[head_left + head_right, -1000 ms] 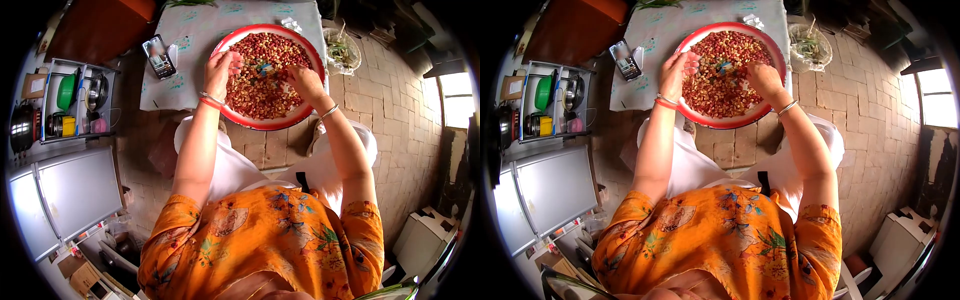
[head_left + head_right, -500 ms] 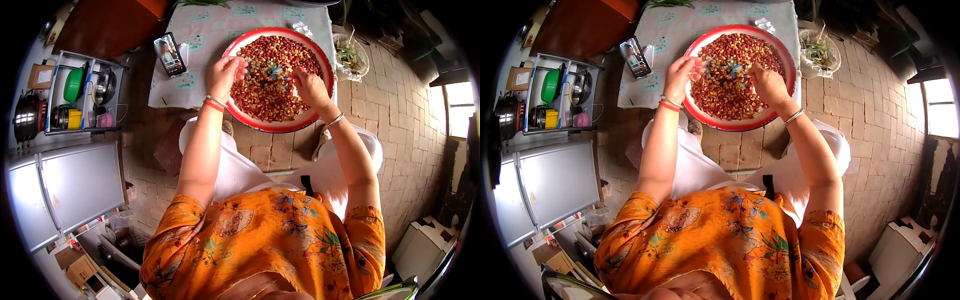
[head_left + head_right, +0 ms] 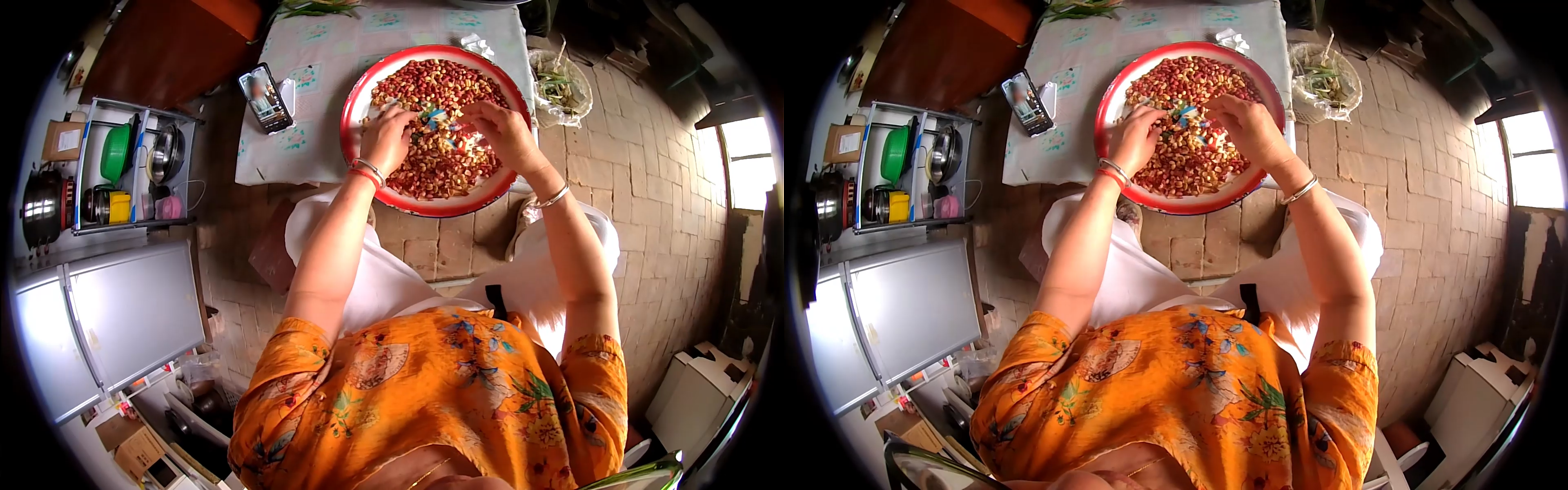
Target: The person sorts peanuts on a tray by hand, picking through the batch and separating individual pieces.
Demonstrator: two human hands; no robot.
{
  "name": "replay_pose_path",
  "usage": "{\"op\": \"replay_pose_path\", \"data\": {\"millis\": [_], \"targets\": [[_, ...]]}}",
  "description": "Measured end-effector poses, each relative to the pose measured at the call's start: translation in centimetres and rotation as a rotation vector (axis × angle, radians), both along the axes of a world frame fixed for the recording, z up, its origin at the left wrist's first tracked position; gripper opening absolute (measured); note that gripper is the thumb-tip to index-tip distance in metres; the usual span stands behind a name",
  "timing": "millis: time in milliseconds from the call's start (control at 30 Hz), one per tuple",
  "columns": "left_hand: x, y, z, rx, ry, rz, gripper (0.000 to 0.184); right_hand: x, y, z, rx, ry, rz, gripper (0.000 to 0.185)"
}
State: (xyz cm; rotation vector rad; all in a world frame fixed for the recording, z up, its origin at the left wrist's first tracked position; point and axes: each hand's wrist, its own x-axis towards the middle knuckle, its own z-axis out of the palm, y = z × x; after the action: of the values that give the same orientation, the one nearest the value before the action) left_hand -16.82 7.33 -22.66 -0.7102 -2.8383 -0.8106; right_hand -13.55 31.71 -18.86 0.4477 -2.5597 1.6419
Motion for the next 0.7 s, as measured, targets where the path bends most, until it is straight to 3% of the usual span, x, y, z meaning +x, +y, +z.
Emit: {"op": "replay_pose_path", "data": {"millis": [133, 233, 400, 600, 633, 700], "targets": [[0.6, 0.5, 0.6, -0.065, -0.026, 0.013, 0.029, 0.5, 2.0, 0.9, 0.24, 0.152, -0.064, 0.016], [-0.6, -0.5, -2.7, 0.127, -0.004, 0.072, 0.029, 1.0, 2.6, 1.6, 0.305, 0.114, -0.136, 0.013], [-1.2, -0.7, -3.0, 0.343, -0.162, 0.192, 0.025, 1.4, 1.9, 1.2, 0.444, 0.176, -0.142, 0.014], [-1.3, 0.8, -2.3, 0.09, 0.029, 0.171, 0.008, 0.0, 0.1, 0.1, 0.661, 0.205, -0.092, 0.013], [-1.6, 0.8, -2.6, 0.055, 0.018, 0.183, 0.006, -0.5, 0.6, 0.2, 0.591, 0.29, -0.139, 0.016], [-1.6, 1.2, -2.8, 0.054, 0.046, 0.197, 0.004, -0.8, 2.0, 1.6, 0.601, 0.198, -0.222, 0.015]]}}
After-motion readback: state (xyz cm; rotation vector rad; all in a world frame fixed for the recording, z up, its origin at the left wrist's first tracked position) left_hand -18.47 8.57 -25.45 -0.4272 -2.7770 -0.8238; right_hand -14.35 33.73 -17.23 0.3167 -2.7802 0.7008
